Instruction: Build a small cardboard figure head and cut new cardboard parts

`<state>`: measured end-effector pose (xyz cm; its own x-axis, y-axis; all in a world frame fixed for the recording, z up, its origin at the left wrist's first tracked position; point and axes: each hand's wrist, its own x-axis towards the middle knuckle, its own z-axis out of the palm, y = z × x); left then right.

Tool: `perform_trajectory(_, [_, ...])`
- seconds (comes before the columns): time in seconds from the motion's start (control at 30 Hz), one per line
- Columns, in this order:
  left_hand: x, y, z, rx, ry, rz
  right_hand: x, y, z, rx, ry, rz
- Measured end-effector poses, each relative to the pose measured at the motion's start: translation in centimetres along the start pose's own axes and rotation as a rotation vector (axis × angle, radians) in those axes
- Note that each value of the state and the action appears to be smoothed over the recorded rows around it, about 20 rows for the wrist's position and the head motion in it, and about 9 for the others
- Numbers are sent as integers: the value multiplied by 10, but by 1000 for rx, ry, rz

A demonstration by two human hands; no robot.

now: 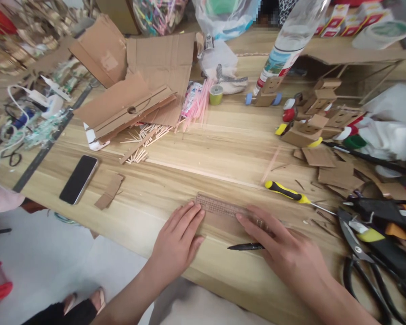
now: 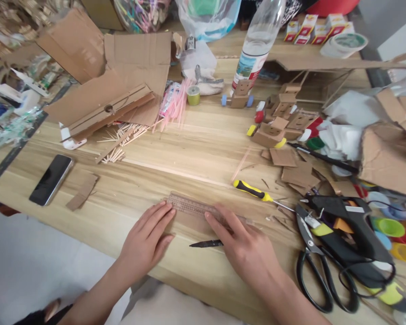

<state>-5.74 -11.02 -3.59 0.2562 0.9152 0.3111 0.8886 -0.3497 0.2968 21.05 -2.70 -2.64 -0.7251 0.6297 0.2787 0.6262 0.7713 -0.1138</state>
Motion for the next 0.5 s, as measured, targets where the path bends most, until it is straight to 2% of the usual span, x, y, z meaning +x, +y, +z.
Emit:
perform_trajectory(0.13, [1, 0, -1, 3, 4, 2, -6, -2, -6, 9, -32, 40])
perform_trajectory(0.33, [2, 1, -2, -12, -4, -2, -19, -10, 7, 12, 130, 142])
perform_trajectory(0.5, [3, 1, -3, -9, -3, 4, -17, -8, 5, 47, 135, 173])
